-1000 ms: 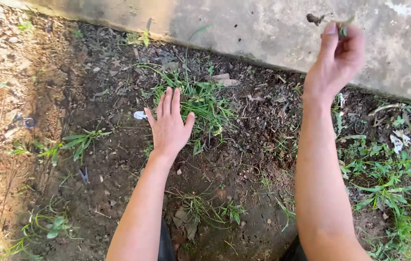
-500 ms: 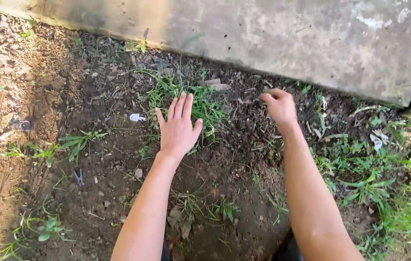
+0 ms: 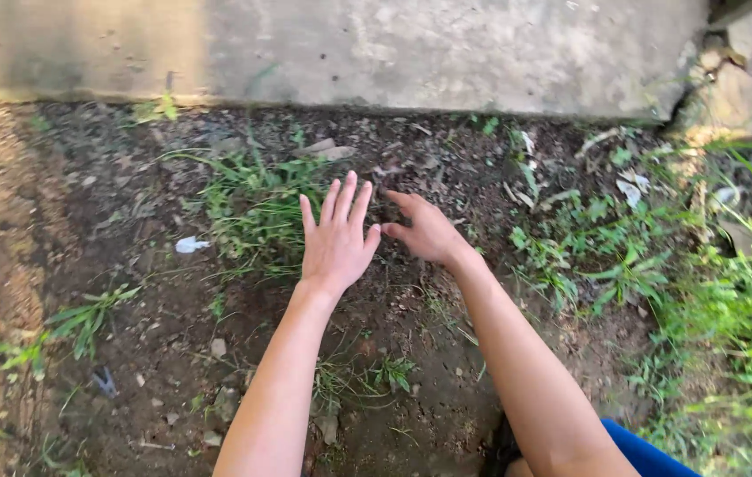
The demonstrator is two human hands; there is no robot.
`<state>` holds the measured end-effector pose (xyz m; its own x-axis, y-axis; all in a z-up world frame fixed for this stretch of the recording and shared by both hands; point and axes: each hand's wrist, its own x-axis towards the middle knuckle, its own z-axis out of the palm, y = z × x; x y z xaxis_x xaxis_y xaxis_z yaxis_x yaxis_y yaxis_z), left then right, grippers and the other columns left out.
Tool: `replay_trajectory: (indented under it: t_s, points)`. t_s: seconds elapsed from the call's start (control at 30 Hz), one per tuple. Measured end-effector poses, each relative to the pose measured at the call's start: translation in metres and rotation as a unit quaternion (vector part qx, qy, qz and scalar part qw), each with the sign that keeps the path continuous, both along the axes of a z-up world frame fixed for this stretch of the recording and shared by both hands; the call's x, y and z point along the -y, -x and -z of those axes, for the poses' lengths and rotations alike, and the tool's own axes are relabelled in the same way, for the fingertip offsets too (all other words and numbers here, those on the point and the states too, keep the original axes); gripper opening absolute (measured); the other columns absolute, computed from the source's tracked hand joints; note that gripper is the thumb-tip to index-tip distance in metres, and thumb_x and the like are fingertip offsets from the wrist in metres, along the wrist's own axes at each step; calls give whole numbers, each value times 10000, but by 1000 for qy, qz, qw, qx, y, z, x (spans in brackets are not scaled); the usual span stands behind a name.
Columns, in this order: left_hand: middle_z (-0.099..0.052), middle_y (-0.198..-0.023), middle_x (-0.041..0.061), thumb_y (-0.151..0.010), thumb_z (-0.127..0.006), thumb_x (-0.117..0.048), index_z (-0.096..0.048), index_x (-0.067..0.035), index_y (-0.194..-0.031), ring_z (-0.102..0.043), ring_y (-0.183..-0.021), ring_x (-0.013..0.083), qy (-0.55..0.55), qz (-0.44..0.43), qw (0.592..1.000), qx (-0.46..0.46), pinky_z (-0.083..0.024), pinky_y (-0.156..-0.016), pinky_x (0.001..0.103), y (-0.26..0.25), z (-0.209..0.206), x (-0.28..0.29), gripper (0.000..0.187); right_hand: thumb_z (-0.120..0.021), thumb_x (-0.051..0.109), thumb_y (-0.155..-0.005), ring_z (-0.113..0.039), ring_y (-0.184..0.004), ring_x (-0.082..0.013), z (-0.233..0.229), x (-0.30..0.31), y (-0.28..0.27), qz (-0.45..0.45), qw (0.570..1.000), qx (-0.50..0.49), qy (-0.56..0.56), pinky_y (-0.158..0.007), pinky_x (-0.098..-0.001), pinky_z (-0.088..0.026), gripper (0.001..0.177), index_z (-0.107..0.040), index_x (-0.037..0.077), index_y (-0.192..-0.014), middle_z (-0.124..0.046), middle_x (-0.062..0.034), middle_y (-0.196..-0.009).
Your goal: Pulling weeds and grass from the soil by hand in a garden area.
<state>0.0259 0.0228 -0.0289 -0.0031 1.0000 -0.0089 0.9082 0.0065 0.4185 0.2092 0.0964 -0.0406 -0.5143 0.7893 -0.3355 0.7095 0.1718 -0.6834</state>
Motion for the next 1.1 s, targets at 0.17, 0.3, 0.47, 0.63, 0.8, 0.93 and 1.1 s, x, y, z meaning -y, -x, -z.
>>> replay_trajectory:
  t_s: [0.17,0.3,0.47,0.63,0.8,0.93,1.1]
  points:
    - [-298,-1656,97,-957,-597,-391,-386,-153,-1559,-285,-1520,316,3,90,996,15,-109,-1196,702,-54,25,-10,681,-685,293,-928,-697,-1079,-339,-21,33,-56,144,984,96,37,-1018,-395,-535,598,-533,115,-1478,-628,-140,-1397]
    - [-284,-1667,103,-968,-584,-381,-390,-147,-1554,-275,-1518,321,29,148,987,49,-114,-1195,696,-109,38,-17,660,-658,234,-965,-549,-1324,-367,28,68,-125,147,976,95,-132,-1090,-432,-468,498,-564,66,-1424,-580,-175,-1450]
    - [-240,-1673,96,-993,-523,-371,-351,-136,-1579,-216,-1537,313,34,199,977,62,-70,-1201,696,-138,42,-27,654,-634,305,-970,-488,-1355,-396,8,66,-160,125,906,298,-273,-1088,-515,-404,488,-590,82,-1401,-593,-146,-1421]
    - [-226,-1681,87,-1008,-490,-368,-341,-146,-1583,-205,-1543,304,58,200,977,51,-56,-1201,696,-130,50,-20,635,-623,257,-1013,-581,-1192,-339,13,55,-172,132,917,309,-214,-1004,-489,-474,352,-664,105,-1328,-663,-109,-1278]
    - [-238,-1677,86,-1015,-485,-354,-351,-152,-1576,-211,-1538,306,33,197,980,12,-68,-1203,703,-118,41,-19,611,-652,259,-999,-624,-1071,-314,19,40,-170,135,910,342,-191,-963,-461,-507,212,-732,77,-1074,-699,-117,-1084]
    - [-240,-1680,89,-1003,-500,-370,-352,-149,-1573,-212,-1545,303,49,207,977,-3,-75,-1205,712,-119,28,-25,629,-656,206,-988,-676,-900,-334,43,32,-181,166,914,320,-186,-837,-488,-556,209,-735,13,-997,-712,-183,-960]
    - [-230,-1681,100,-993,-505,-364,-327,-150,-1585,-218,-1537,316,20,203,979,-6,-81,-1191,713,-123,25,-25,654,-605,186,-1064,-711,-800,-348,64,36,-191,223,930,261,-133,-757,-493,-603,255,-750,-5,-977,-718,-204,-982]
